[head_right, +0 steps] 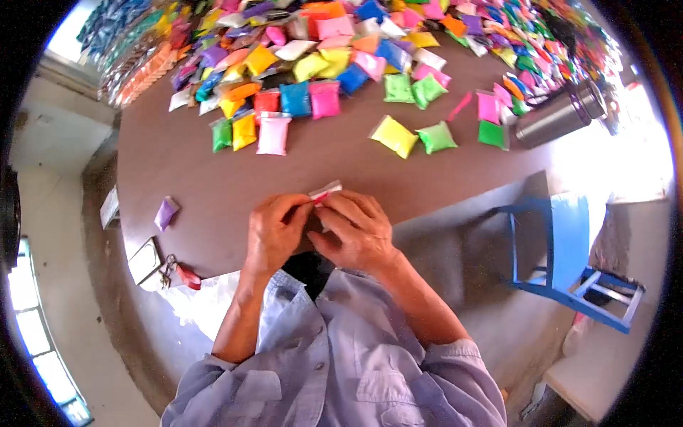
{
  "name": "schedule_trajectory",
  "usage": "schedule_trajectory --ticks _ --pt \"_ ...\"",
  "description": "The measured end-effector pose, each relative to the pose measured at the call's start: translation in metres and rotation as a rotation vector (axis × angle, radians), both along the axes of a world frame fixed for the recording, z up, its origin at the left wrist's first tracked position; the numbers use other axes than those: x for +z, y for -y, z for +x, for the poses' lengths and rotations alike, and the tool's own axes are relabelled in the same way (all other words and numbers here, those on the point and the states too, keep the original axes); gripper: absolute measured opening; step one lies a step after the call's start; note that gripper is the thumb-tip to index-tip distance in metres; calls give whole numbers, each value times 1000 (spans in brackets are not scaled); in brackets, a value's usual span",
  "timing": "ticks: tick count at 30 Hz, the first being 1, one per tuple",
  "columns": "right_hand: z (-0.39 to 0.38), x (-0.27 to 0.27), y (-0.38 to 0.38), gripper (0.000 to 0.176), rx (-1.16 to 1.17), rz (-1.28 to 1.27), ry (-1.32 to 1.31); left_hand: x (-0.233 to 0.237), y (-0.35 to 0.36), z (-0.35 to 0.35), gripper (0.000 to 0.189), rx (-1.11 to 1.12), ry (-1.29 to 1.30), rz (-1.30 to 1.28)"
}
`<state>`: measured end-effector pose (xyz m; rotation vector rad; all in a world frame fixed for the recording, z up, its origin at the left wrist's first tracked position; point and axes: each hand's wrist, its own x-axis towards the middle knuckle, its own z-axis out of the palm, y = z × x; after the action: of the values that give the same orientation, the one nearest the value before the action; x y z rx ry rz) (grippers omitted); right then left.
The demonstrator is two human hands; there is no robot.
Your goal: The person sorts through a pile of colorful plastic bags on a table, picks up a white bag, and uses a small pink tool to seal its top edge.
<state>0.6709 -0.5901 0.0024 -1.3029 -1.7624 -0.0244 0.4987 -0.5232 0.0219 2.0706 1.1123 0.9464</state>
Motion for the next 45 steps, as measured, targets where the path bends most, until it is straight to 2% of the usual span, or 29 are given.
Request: schedule_trajectory --ticks 4,6,11,17,19,23,26,28,31,34,37,40,45 --pt "0 -7 -3 28 -14 5 86 -4 -6 1 6 -31 -97 -17" --pt "-3 -5 -6 27 4 13 61 -15 -12 1 8 -37 -57 -1" --pt "-3 -2 -2 27 43 -73 36 -11 -20 -1 9 55 -80 51" --pt "0 7 4 31 47 -100 20 4 -16 2 9 2 86 -28" --pt "3 4 5 30 39 -73 35 5 -12 7 10 -98 57 -14" --pt "2 4 0 25 63 -77 62 -4 -19 14 12 -115 -20 9" --pt "1 1 -3 23 51 -43 49 -9 -35 18 15 -144 -46 -83" --pt "5 -1 -2 23 50 -19 28 -18 -44 22 18 -195 -212 83" --pt "8 1 -3 22 57 -14 -11 -25 -53 24 19 -104 -130 35" --pt "7 -3 -3 22 31 6 -31 6 -48 11 11 -71 -101 -126" --pt "6 -5 -4 23 12 31 -42 25 -26 4 7 -120 -48 -45" --pt "5 -5 -6 23 0 65 -38 14 -15 3 8 -111 -50 -67" --pt "5 -7 -5 22 -3 62 -34 4 -38 0 7 -41 -43 -72"
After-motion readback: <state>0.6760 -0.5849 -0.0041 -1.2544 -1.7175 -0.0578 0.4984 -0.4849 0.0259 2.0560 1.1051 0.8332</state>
